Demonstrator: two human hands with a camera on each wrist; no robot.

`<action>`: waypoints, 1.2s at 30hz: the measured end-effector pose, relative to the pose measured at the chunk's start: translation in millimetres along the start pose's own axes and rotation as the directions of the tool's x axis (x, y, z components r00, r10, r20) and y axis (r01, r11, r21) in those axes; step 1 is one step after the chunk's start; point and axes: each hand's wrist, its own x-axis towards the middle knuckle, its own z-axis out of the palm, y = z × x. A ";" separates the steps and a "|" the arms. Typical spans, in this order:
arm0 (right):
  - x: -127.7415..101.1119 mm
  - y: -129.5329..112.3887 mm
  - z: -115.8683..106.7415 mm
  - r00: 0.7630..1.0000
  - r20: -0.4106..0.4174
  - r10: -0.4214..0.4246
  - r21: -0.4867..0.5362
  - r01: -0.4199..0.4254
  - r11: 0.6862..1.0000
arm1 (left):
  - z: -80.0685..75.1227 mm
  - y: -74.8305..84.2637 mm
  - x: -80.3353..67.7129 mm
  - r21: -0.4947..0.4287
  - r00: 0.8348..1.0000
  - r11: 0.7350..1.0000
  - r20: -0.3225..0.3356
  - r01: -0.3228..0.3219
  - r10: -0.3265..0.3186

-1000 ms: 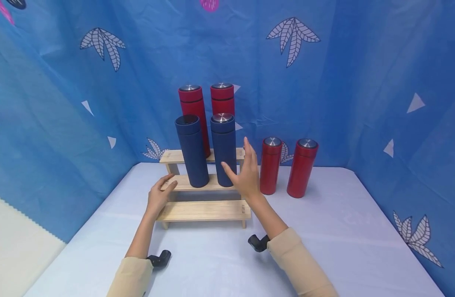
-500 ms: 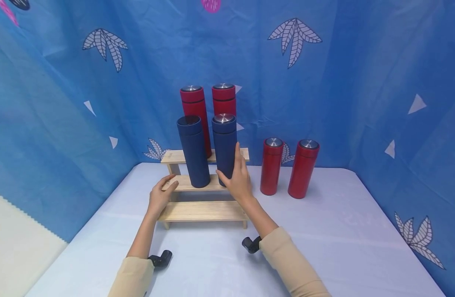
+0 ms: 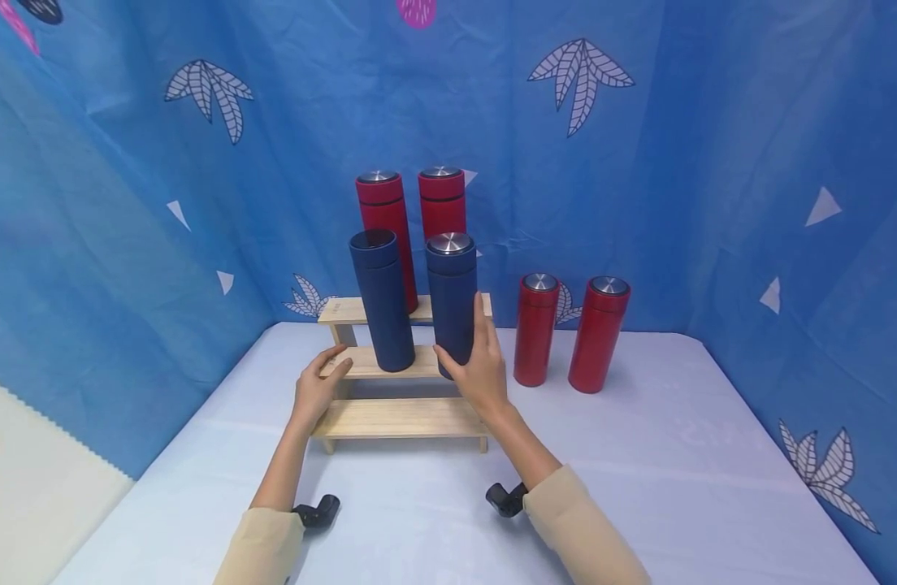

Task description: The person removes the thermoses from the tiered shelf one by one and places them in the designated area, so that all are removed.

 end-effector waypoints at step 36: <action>-18.2 117.2 -190.0 0.943 -0.329 0.054 -0.255 -0.144 0.956 | 1.1 -2.1 1.3 -0.003 1.000 1.000 -0.004 -0.001 0.001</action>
